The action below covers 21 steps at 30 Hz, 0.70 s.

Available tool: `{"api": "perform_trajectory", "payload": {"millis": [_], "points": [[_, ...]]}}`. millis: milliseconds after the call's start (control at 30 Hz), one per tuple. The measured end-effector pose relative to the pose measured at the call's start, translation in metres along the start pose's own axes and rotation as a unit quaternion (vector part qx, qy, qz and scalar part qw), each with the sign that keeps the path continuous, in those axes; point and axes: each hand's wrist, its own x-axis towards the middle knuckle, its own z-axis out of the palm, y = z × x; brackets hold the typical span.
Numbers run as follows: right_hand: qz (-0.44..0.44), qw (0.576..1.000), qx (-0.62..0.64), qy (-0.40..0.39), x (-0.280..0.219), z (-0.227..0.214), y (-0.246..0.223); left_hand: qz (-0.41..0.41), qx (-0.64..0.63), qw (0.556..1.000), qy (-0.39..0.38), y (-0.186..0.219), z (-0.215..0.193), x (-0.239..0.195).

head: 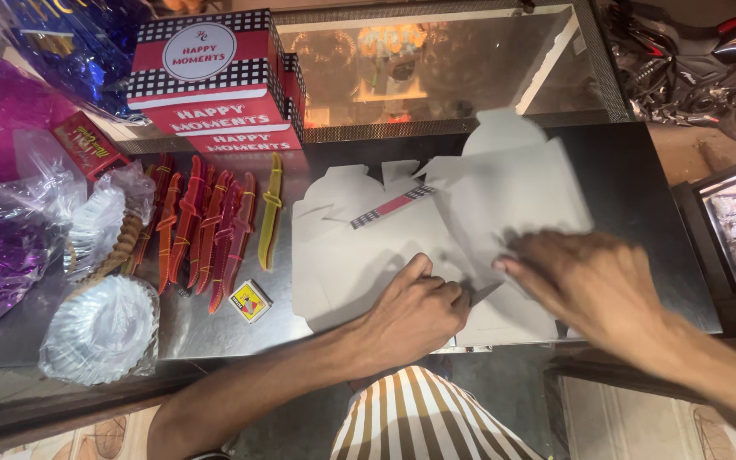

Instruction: The person folds a flat cardboard sheet into a small rectangular box, applies a patterned sticker to seal the edges, and places a printed lid on top. The person repeats the process with a second box, folding, sealing, and stacking the finished boxes on the counter.

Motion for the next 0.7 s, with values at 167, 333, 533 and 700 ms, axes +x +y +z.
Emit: {"api": "perform_trajectory", "payload": {"millis": [167, 333, 533, 700], "points": [[-0.239, 0.946, 0.041, 0.216, 0.059, -0.008, 0.008, -0.007, -0.002, 0.999, -0.038, 0.003, -0.001, 0.004], [-0.268, 0.942, -0.020, 0.203, 0.115, 0.001, 0.000, -0.008, 0.021, 0.999, -0.031, 0.007, -0.002, 0.003], [-0.290, 0.935, -0.029, 0.200, 0.138, 0.018, -0.010, -0.032, 0.018, 0.999, -0.038, 0.008, -0.010, 0.004], [-0.303, 0.924, -0.068, 0.224, 0.143, 0.023, -0.009, -0.116, -0.003, 0.993, -0.033, -0.005, -0.016, 0.001]]}}
